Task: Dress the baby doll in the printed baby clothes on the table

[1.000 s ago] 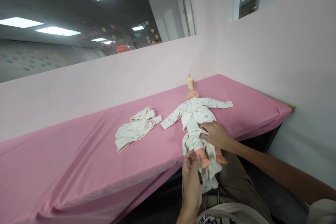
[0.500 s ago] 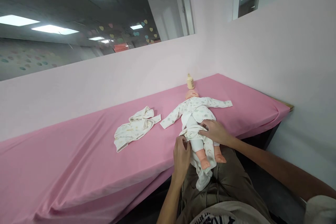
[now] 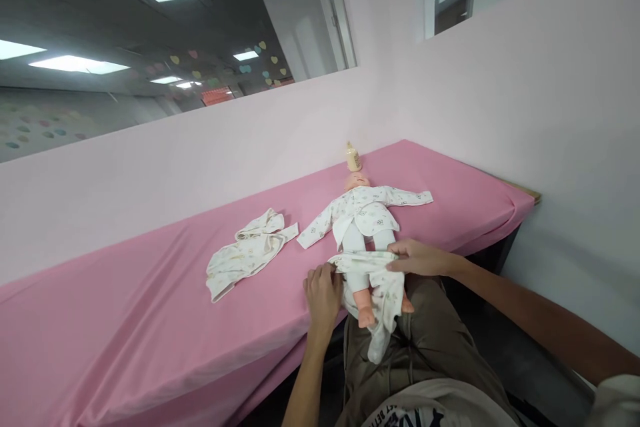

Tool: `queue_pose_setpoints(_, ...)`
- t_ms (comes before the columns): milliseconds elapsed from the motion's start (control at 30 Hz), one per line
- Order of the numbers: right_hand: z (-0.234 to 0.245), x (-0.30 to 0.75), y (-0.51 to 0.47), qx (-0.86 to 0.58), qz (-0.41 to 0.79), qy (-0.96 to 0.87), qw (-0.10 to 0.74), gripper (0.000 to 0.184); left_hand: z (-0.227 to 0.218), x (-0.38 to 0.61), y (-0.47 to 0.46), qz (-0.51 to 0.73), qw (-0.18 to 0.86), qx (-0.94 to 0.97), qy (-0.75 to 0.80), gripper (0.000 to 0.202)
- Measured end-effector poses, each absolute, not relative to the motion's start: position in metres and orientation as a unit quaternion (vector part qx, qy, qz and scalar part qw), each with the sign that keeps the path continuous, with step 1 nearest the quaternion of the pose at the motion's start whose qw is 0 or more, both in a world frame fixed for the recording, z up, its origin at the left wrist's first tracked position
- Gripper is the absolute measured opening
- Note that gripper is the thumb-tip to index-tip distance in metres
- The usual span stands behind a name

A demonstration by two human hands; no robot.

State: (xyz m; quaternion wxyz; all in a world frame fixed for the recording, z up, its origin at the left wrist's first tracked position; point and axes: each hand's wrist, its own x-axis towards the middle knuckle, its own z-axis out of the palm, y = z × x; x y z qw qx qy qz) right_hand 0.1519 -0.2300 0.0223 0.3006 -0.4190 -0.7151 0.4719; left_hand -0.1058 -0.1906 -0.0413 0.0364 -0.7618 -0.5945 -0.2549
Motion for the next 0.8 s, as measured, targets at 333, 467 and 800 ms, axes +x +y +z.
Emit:
queue_pose_setpoints(333, 0.046, 0.133, -0.21, -0.401, 0.425, -0.687, 0.431, 0.031, -0.019, -0.118, -0.195, -0.193, -0.121, -0.785, -0.576, 0.018)
queue_pose_setpoints(467, 0.061, 0.1, -0.202, -0.37, 0.343, -0.744, 0.437, 0.027, 0.012, -0.124, -0.21, -0.285, -0.24, -0.737, -0.564, 0.034)
queue_pose_setpoints(800, 0.07, 0.063, -0.176, -0.377, 0.313, -0.767, 0.414, 0.024, 0.069, -0.101, -0.184, -0.319, -0.484, -0.697, -0.421, 0.033)
